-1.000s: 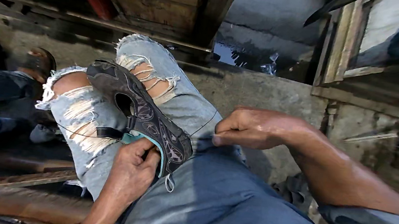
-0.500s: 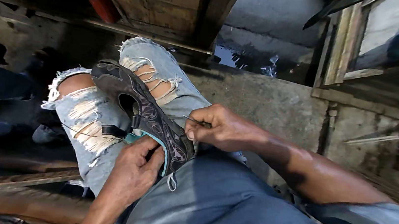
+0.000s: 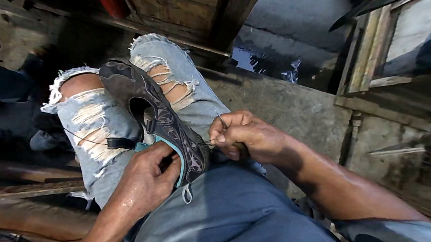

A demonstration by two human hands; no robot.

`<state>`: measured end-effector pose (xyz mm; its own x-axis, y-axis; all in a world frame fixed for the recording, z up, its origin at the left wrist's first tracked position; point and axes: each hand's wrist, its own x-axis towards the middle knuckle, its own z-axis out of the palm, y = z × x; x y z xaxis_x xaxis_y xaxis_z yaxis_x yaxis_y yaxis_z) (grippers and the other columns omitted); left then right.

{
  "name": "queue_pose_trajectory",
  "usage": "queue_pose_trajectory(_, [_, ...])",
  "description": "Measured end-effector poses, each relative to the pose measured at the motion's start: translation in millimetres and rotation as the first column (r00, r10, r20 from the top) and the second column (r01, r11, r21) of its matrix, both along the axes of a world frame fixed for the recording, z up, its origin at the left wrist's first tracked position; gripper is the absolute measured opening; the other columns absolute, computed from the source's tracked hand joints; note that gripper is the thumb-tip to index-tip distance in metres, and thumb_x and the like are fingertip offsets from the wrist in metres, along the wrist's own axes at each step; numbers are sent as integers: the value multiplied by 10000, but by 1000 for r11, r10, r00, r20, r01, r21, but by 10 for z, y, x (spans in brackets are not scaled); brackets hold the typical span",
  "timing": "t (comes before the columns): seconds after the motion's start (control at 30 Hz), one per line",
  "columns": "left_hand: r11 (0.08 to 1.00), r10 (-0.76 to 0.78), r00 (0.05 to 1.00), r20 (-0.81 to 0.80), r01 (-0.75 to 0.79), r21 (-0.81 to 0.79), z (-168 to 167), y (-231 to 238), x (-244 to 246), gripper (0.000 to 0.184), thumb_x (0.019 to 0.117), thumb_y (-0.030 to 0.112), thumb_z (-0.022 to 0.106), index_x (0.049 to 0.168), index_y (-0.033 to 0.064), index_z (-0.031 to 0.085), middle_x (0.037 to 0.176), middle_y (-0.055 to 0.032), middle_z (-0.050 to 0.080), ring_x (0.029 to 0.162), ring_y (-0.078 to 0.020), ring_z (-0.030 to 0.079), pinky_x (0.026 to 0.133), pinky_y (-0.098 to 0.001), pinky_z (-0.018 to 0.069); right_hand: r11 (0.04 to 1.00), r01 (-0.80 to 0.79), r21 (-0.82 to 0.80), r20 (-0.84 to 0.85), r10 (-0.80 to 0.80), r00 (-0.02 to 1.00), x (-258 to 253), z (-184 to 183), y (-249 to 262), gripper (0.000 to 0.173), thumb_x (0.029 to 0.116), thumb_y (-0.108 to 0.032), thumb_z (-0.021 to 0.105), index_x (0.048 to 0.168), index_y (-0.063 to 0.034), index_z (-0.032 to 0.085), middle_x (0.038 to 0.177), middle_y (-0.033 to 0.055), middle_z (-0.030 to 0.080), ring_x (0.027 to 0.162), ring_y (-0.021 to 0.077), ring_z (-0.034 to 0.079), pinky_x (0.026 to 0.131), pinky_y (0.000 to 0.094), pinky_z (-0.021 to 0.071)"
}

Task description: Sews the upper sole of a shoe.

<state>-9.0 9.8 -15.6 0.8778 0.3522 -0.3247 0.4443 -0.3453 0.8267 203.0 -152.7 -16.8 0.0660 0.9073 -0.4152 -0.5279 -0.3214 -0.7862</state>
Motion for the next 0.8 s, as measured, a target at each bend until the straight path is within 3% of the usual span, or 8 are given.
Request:
queue_pose_trajectory(0.17, [1000, -11, 1000, 0, 11, 2, -15, -1, 0, 162, 972, 272, 589, 984, 187, 726, 887, 97, 689, 755, 22, 640, 666, -185, 556, 998, 62, 10, -122, -60, 991, -36, -10, 41, 187, 987, -151, 520, 914, -67, 671, 643, 18, 549, 510, 69, 519, 492, 223, 473])
queue_pose_trajectory(0.33, [1000, -4, 1000, -15, 4, 14, 10, -1, 0, 168, 957, 268, 599, 998, 169, 728, 906, 88, 692, 779, 38, 640, 692, -172, 556, 992, -119, 38, -315, 125, 941, -51, 74, -64, 178, 973, -173, 486, 877, -119, 625, 656, -35, 518, 510, 29, 505, 476, 179, 453])
queue_pose_trajectory(0.37, [1000, -4, 1000, -15, 4, 10, 11, 0, 0, 170, 958, 270, 601, 1005, 167, 728, 910, 86, 695, 789, 37, 644, 702, -176, 559, 989, -139, 39, -256, 145, 956, -31, 88, -85, 175, 980, -195, 501, 872, -122, 618, 650, -40, 519, 517, 24, 507, 482, 172, 448])
queue_pose_trajectory(0.43, [1000, -3, 1000, -11, 3, 7, 4, -4, 4, 162, 956, 268, 603, 999, 166, 721, 903, 90, 693, 784, 41, 642, 699, -175, 559, 987, -146, 63, 101, 139, 985, 15, 145, -82, 192, 1017, -204, 556, 871, -89, 609, 643, -24, 540, 528, 27, 502, 481, 170, 417])
queue_pose_trajectory(0.5, [1000, 1, 1000, -10, -1, 4, 2, -9, 5, 152, 948, 258, 604, 987, 164, 717, 885, 93, 685, 767, 42, 634, 686, -172, 552, 991, -113, 75, 513, 58, 856, 18, 213, -22, 161, 993, -157, 608, 859, -67, 611, 667, -9, 544, 540, 51, 502, 471, 197, 425])
queue_pose_trajectory(0.53, [1000, 4, 1000, -6, -4, -4, -1, -9, 8, 141, 945, 248, 608, 984, 164, 714, 875, 95, 683, 760, 42, 634, 683, -167, 553, 994, -91, 62, 614, 34, 789, 11, 249, 11, 140, 986, -137, 623, 867, -64, 615, 683, -3, 548, 551, 62, 514, 473, 205, 443])
queue_pose_trajectory(0.7, [993, 52, 998, 33, -48, -107, -44, 17, -3, 102, 921, 171, 627, 979, 136, 704, 811, 99, 658, 710, 45, 611, 646, -135, 529, 999, 11, -34, 790, 20, 613, -61, 272, 95, 99, 970, -81, 638, 890, -74, 580, 676, -3, 533, 531, 76, 504, 458, 231, 444])
queue_pose_trajectory(0.8, [982, 92, 995, 47, -82, -173, -74, 13, 5, 79, 916, 153, 638, 959, 143, 703, 766, 115, 626, 665, 46, 575, 603, -124, 496, 998, -37, -52, 903, 63, 426, -92, 253, 47, 62, 894, -52, 628, 926, -99, 602, 678, -31, 551, 537, 70, 520, 468, 263, 458])
